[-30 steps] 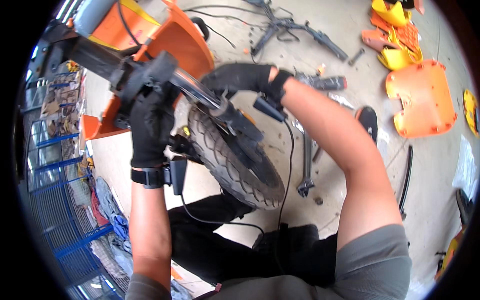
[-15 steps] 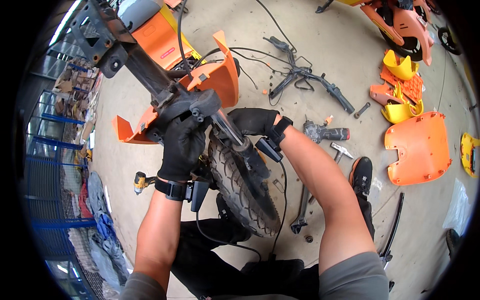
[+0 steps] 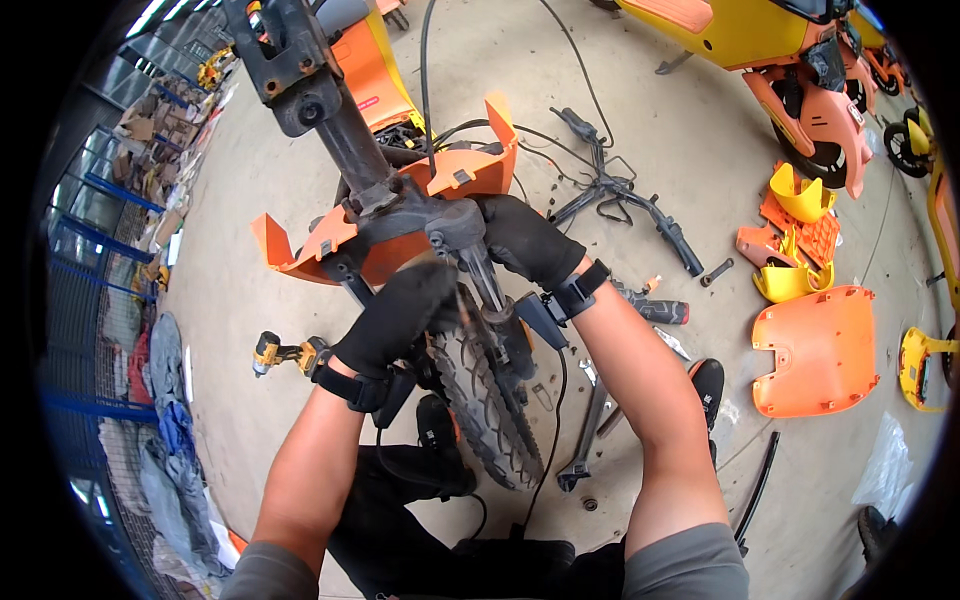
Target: The person uses wrenches and pliers to disassemble components of a motorcycle front fork and wheel assembly while sitting on the floor of a service bay. They loosen nuts and bolts, remove a long cable, and handle various small mechanical parts.
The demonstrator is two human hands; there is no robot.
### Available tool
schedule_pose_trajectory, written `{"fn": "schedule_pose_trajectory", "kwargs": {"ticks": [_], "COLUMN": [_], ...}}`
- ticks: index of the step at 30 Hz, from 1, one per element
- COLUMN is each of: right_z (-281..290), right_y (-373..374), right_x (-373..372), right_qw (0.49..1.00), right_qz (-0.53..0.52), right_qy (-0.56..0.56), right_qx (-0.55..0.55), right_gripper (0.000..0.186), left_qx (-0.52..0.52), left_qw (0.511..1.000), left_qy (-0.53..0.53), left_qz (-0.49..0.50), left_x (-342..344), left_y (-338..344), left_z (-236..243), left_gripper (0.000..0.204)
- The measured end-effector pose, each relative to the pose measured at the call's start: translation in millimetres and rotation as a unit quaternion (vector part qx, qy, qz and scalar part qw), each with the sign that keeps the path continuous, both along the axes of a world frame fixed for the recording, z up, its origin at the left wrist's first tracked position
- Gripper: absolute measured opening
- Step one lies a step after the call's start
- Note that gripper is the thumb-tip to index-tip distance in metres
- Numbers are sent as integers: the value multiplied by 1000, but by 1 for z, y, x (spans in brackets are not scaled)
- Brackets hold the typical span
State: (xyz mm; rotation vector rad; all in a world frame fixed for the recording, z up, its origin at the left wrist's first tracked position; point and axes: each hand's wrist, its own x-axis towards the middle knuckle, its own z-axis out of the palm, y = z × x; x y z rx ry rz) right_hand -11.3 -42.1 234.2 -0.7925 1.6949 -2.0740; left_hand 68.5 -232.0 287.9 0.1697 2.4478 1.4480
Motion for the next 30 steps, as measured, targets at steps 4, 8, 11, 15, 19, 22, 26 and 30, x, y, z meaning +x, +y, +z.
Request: {"fn": "schedule_pose_trajectory", "kwargs": {"ticks": [4,8,11,15,19,22,26,30], "right_z": [25,95,141,171,167,155,158,173], "right_y": [9,53,65,32,-2,-12,-3,10], "right_x": [6,19,28,-2,-33,-37,-41,-55], "right_qw": [1000,978,955,946,953,956,959,953], "right_qz": [-26,-117,-214,-259,-167,-145,-248,-280], "right_qy": [5,-34,16,79,-4,-23,54,44], "right_qx": [8,169,205,180,254,252,126,103], "right_gripper": [22,22,23,28,27,23,18,20], "left_qx": [118,100,26,-46,-72,-97,-49,64], "left_qw": [990,994,996,974,963,953,950,979], "left_qy": [-71,-22,76,221,259,283,300,168], "left_qz": [0,46,48,28,27,33,68,95], "left_x": [3,-1,-2,-3,-5,-6,-11,-15], "left_y": [2,5,3,-1,-1,1,6,11], "left_z": [-5,-13,-18,-25,-34,-38,-35,-36], "left_gripper": [29,26,26,24,18,14,13,17]}}
